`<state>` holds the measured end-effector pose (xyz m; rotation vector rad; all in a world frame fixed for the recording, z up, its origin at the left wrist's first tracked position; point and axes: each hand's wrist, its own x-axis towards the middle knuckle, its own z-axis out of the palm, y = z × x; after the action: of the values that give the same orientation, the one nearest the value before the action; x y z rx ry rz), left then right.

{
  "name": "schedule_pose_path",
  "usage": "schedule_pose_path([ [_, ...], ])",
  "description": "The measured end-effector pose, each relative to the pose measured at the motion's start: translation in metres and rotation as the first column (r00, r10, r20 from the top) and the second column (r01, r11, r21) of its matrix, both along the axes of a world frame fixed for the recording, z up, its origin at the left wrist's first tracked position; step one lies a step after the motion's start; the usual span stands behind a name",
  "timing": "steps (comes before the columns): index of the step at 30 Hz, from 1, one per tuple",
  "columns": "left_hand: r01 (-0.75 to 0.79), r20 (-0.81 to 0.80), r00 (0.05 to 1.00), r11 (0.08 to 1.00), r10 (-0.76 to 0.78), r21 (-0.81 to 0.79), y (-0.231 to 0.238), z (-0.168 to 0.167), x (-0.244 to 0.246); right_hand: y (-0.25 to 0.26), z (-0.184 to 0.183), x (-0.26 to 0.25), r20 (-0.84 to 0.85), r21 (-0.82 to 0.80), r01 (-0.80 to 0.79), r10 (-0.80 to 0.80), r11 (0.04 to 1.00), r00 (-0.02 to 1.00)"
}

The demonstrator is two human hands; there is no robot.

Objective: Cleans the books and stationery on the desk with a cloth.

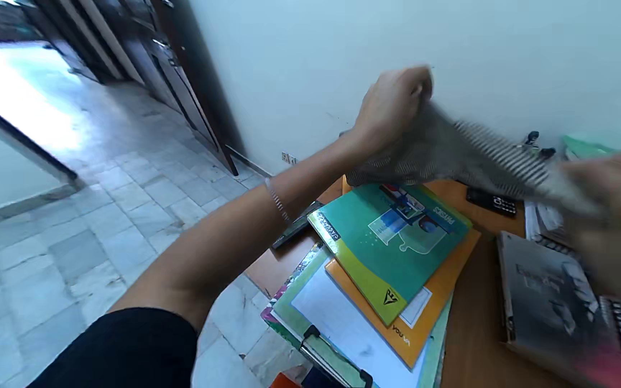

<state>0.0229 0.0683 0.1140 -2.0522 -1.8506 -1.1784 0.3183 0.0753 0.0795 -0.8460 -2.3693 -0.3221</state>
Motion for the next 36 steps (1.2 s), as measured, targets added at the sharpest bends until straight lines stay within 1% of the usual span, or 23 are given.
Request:
schedule_pose_path([
  [2, 0.041, 0.000, 0.999, 0.998, -0.041, -0.045, -0.027, -0.043, -0.010, -0.030, -0.048, -0.005, 0.038, 0.034, -0.169, 0.168, 0.985, 0.985],
  [3, 0.063, -0.001, 0.998, 0.996, -0.063, -0.071, -0.042, -0.065, -0.014, -0.044, -0.069, -0.008, 0.046, -0.003, -0.241, 0.241, 0.970, 0.969],
  [5, 0.083, -0.017, 0.996, 0.988, -0.086, -0.129, -0.074, -0.108, -0.019, -0.068, -0.101, -0.010, 0.047, -0.149, -0.329, 0.339, 0.932, 0.940],
  [7, 0.078, -0.036, 0.996, 0.977, -0.086, -0.197, -0.104, -0.144, -0.021, -0.082, -0.122, -0.008, 0.057, -0.311, -0.344, 0.379, 0.886, 0.924],
  [8, 0.078, -0.052, 0.995, 0.978, -0.090, -0.196, -0.114, -0.162, -0.024, -0.087, -0.126, -0.006, 0.077, -0.405, -0.328, 0.389, 0.853, 0.918],
  [10, 0.092, -0.060, 0.993, 0.981, -0.104, -0.172, -0.127, -0.185, -0.029, -0.088, -0.120, -0.002, 0.143, -0.645, -0.249, 0.435, 0.722, 0.889],
  [11, 0.095, -0.049, 0.993, 0.983, -0.104, -0.154, -0.130, -0.190, -0.030, -0.081, -0.112, 0.001, 0.155, -0.733, -0.210, 0.459, 0.647, 0.875],
  [12, 0.099, -0.021, 0.994, 0.984, -0.104, -0.148, -0.132, -0.191, -0.030, -0.071, -0.104, 0.003, 0.152, -0.775, -0.187, 0.466, 0.603, 0.872],
  [13, 0.104, 0.023, 0.995, 0.983, -0.101, -0.152, -0.134, -0.191, -0.029, -0.056, -0.096, 0.005, 0.141, -0.780, -0.184, 0.454, 0.598, 0.880],
  [14, 0.104, 0.076, 0.993, 0.983, -0.093, -0.154, -0.134, -0.189, -0.027, -0.037, -0.088, 0.007, 0.127, -0.750, -0.189, 0.419, 0.634, 0.899],
  [16, 0.079, 0.162, 0.985, 0.986, -0.055, -0.148, -0.134, -0.187, -0.021, 0.007, -0.078, 0.007, 0.108, -0.620, -0.177, 0.306, 0.764, 0.946],
  [17, 0.060, 0.195, 0.980, 0.987, -0.030, -0.151, -0.135, -0.185, -0.017, 0.029, -0.073, 0.005, 0.113, -0.581, -0.138, 0.247, 0.803, 0.963],
  [18, 0.040, 0.216, 0.976, 0.986, -0.004, -0.162, -0.136, -0.183, -0.012, 0.049, -0.071, 0.002, 0.146, -0.597, -0.056, 0.177, 0.801, 0.973],
  [20, -0.003, 0.192, 0.981, 0.985, 0.036, -0.171, -0.141, -0.182, -0.003, 0.080, -0.075, -0.006, 0.269, -0.728, 0.163, 0.058, 0.666, 0.962],
  [21, -0.023, 0.145, 0.988, 0.985, 0.048, -0.169, -0.146, -0.183, 0.002, 0.089, -0.082, -0.008, 0.326, -0.769, 0.244, 0.034, 0.591, 0.945],
  [22, -0.034, 0.087, 0.995, 0.987, 0.048, -0.156, -0.152, -0.186, 0.007, 0.093, -0.090, -0.009, 0.382, -0.788, 0.310, 0.028, 0.532, 0.924],
  [23, -0.029, 0.026, 0.999, 0.991, 0.033, -0.132, -0.160, -0.189, 0.015, 0.094, -0.098, -0.009, 0.429, -0.786, 0.358, 0.027, 0.504, 0.903],
  [24, 0.000, -0.032, 0.999, 0.994, -0.003, -0.107, -0.167, -0.191, 0.023, 0.093, -0.104, -0.008, 0.459, -0.776, 0.388, 0.025, 0.498, 0.888],
  [26, 0.132, -0.124, 0.982, 0.986, -0.144, -0.098, -0.179, -0.192, 0.044, 0.090, -0.108, -0.007, 0.500, -0.753, 0.426, 0.015, 0.502, 0.866],
  [28, 0.260, -0.208, 0.937, 0.958, -0.281, -0.124, -0.183, -0.195, 0.065, 0.083, -0.111, -0.006, 0.501, -0.746, 0.431, 0.002, 0.507, 0.865],
  [30, 0.319, -0.287, 0.892, 0.937, -0.349, -0.146, -0.177, -0.200, 0.076, 0.070, -0.110, -0.007, 0.482, -0.738, 0.427, -0.035, 0.523, 0.876],
  [33, 0.355, -0.321, 0.865, 0.922, -0.386, -0.153, -0.168, -0.199, 0.078, 0.051, -0.111, -0.006, 0.435, -0.734, 0.396, -0.066, 0.551, 0.898],
  [36, 0.379, -0.295, 0.865, 0.914, -0.405, -0.144, -0.168, -0.199, 0.077, 0.037, -0.107, -0.004, 0.439, -0.744, 0.403, -0.065, 0.533, 0.896],
])
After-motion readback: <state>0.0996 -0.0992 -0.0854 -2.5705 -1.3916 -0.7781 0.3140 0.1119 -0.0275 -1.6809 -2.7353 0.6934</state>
